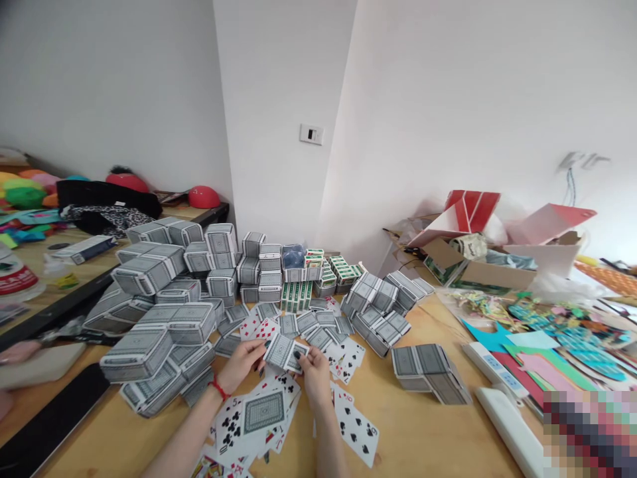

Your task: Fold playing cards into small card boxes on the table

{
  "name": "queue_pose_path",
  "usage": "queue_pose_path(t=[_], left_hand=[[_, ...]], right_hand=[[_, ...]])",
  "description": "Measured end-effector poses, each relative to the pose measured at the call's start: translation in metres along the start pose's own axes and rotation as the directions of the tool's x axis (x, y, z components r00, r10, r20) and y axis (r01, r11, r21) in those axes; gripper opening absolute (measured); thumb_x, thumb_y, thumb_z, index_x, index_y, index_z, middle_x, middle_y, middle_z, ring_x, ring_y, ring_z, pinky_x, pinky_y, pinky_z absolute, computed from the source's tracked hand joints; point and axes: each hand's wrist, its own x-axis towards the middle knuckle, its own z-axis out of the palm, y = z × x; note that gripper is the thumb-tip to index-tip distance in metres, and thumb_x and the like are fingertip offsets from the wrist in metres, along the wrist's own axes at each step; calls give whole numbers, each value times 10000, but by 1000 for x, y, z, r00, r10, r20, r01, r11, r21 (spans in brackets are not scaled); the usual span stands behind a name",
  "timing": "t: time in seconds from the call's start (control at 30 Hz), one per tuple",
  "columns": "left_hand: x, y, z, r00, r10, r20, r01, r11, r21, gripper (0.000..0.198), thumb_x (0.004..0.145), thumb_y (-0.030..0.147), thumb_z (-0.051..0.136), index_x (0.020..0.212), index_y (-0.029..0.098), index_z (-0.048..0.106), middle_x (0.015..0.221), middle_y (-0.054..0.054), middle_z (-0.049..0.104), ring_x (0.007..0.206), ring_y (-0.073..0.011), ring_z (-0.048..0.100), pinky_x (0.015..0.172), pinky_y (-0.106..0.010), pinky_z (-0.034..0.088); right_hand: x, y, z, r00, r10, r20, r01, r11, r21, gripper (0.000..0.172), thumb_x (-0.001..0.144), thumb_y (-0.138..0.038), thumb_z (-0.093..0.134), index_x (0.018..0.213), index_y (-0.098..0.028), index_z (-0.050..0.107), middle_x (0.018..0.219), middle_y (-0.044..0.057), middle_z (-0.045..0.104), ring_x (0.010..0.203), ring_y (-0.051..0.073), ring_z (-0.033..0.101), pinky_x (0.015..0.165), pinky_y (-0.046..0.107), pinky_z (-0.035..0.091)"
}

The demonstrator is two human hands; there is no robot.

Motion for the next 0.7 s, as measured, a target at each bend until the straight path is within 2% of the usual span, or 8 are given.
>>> queue_pose_path(t=[0.13,0.33,0.53,0.7], left_hand=[[-2,-2,1,1000,15,23,-16,999,43,317,775,341,446,504,178,422,374,55,438,385,-75,378,460,-215,291],[-3,-6,4,999,53,0,-53,996,72,272,784,316,442,548,179,447,408,54,462,419,-88,431,496,-217,330],[-3,-1,1,999,21,41,-23,997,71,289,774,326,443,522,185,425,383,54,465,392,-85,405,481,-216,323],[-5,2,1,998,13,68,-20,995,100,303,764,351,467,513,186,433,386,46,488,401,-88,421,501,-220,344]], right_hand=[[-1,1,1,1000,-1,-2,1,998,-64,347,593,-457,672,685,-164,510,445,-26,551,347,97,476,340,188,326],[-3,-3,2,1000,-17,-6,16,994,-104,347,612,-491,629,642,-180,478,389,-21,544,312,84,416,338,185,291],[-6,-10,6,1000,-10,11,12,987,-161,380,604,-533,619,604,-191,452,353,-29,520,268,72,343,321,190,227],[-6,-11,5,999,-45,9,46,989,-140,368,613,-514,620,583,-192,444,351,-52,480,278,66,356,326,183,224]])
